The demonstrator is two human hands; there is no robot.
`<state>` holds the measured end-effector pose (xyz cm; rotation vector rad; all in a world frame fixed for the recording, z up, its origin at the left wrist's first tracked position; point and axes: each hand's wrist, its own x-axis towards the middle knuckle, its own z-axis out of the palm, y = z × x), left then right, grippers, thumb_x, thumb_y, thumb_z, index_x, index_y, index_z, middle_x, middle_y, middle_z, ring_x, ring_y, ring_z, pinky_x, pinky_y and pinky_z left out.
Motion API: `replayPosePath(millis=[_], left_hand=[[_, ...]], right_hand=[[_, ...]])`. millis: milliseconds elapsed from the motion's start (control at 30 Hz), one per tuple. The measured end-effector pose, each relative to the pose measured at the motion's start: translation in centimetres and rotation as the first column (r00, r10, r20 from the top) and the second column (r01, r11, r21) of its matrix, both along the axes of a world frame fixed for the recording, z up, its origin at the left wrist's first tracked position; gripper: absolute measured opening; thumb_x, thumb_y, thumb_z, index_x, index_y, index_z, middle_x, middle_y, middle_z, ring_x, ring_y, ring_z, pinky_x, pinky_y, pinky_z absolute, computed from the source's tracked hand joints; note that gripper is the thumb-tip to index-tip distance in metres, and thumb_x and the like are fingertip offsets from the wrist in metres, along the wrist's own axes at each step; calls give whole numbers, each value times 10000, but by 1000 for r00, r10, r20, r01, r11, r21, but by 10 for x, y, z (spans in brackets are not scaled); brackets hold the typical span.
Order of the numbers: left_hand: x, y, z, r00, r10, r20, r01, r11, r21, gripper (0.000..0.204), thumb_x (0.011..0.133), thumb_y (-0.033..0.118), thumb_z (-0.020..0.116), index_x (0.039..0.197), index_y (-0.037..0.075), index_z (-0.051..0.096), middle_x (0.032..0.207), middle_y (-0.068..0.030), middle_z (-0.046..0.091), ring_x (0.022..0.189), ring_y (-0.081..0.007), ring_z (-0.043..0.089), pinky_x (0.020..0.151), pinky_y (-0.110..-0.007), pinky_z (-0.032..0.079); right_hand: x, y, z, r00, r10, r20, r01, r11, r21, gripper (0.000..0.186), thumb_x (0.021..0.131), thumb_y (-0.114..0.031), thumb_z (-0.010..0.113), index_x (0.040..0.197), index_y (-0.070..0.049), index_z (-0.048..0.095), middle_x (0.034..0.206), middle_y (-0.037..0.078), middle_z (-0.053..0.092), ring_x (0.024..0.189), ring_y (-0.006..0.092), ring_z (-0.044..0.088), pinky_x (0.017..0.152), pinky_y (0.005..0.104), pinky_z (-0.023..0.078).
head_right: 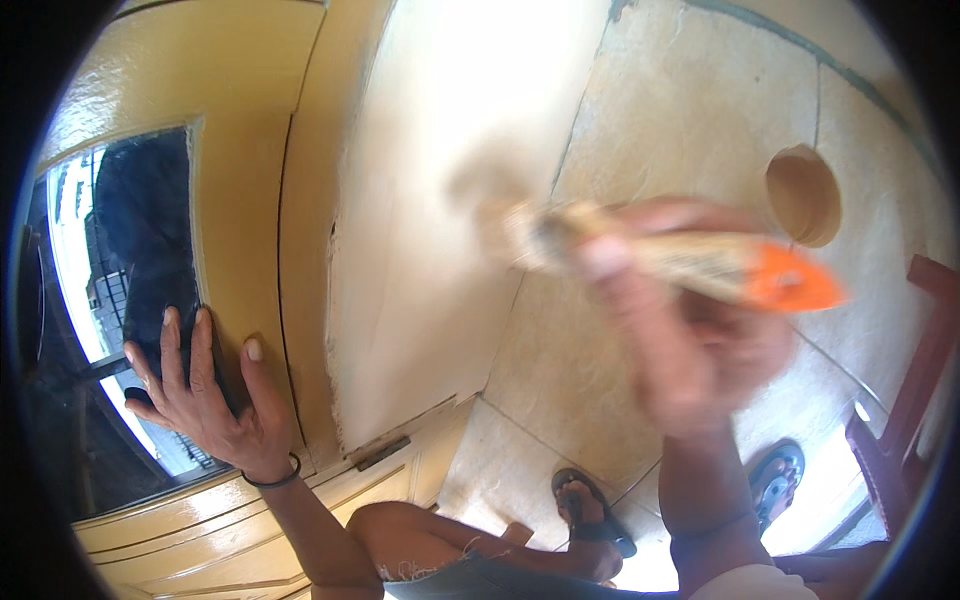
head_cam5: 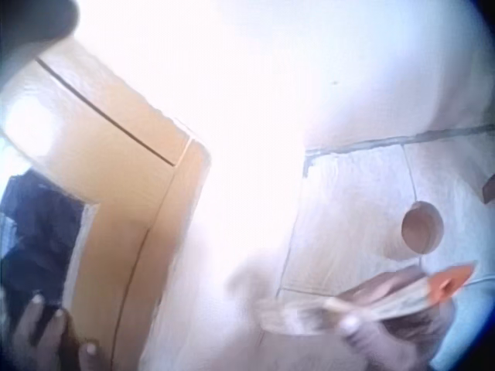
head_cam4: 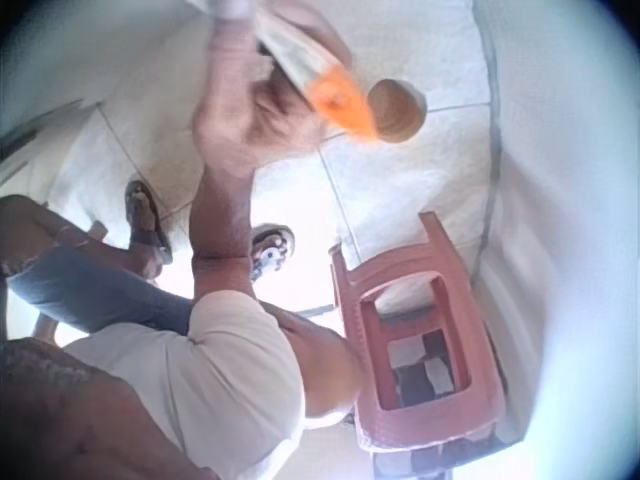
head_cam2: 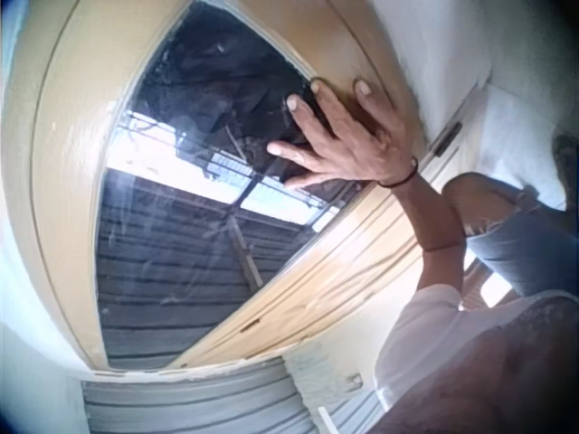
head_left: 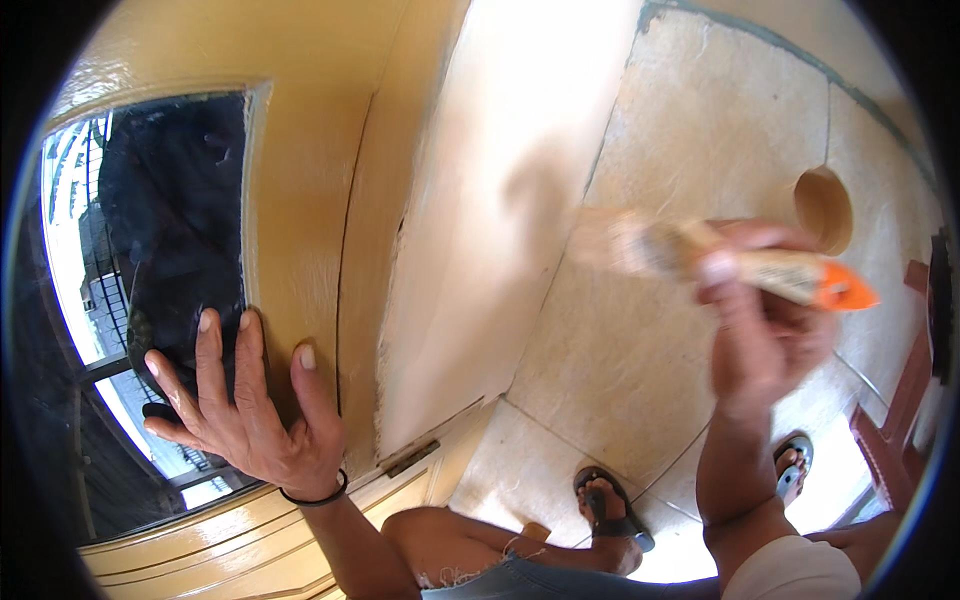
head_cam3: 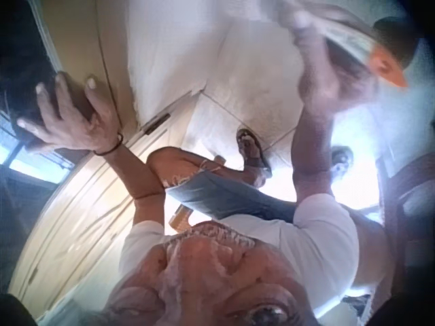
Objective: The person paints the lower section of a door frame and adjacent wall using a paintbrush and a small container of beige paint. They repeatedly dip the brush into the container and apply paint along the baseboard and door jamb, occasionally repositioning a nearby plastic stool.
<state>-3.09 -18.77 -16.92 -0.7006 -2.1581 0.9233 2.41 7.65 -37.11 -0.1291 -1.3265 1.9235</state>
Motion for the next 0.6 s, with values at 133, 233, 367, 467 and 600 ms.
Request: replayPosePath(millis=[133, 233, 367, 467, 600], left_hand=[[1, -1, -1, 1000, 13, -4, -13, 1000, 5, 385, 934, 358, 676, 1280, 197, 726, 1470, -27, 608, 1507, -420, 349, 1200, -720, -13], [0, 2, -4, 1000, 15, 1, -15, 1000, 4, 395, 934, 371, 677, 1288, 199, 724, 1478, -21, 604, 1510, -407, 351, 1201, -719, -22], [-1, -3, -8, 1000, 3, 1, -3, 999, 35, 391, 959, 385, 664, 1284, 181, 739, 1455, -23, 625, 1500, -405, 367, 1215, -675, -21], [-1, -9, -1, 1000, 16, -18, -16, 999, -43, 386, 968, 371, 675, 1299, 179, 728, 1465, -8, 620, 1498, -380, 381, 1199, -705, 13], [-7, -7, 2, 997, -76, -17, 75, 996, -58, 376, 986, 356, 672, 1329, 209, 709, 1480, 18, 609, 1501, -343, 386, 1198, -713, 37]], right_hand=[[8, 80, 17, 922, -387, 21, 376, 906, 194, 128, 978, -116, 718, 991, 11, 721, 939, 130, 738, 708, 127, 623, 590, 217, 459], [20, 109, 28, 773, -614, 163, 509, 752, 418, 169, 938, -172, 787, 959, -6, 766, 839, 94, 751, 668, 111, 630, 576, 205, 453], [33, 136, 33, 606, -738, 297, 426, 616, 662, 145, 913, -134, 808, 957, 0, 774, 777, 67, 757, 616, 91, 635, 614, 203, 482], [31, 150, 26, 606, -701, 377, 421, 684, 595, 211, 953, -187, 781, 1021, 12, 758, 782, 57, 716, 679, 82, 599, 631, 219, 464], [32, 166, 18, 718, -552, 423, 240, 768, 594, 176, 938, -133, 783, 1024, 16, 747, 819, 44, 720, 694, 86, 610, 648, 234, 470]])
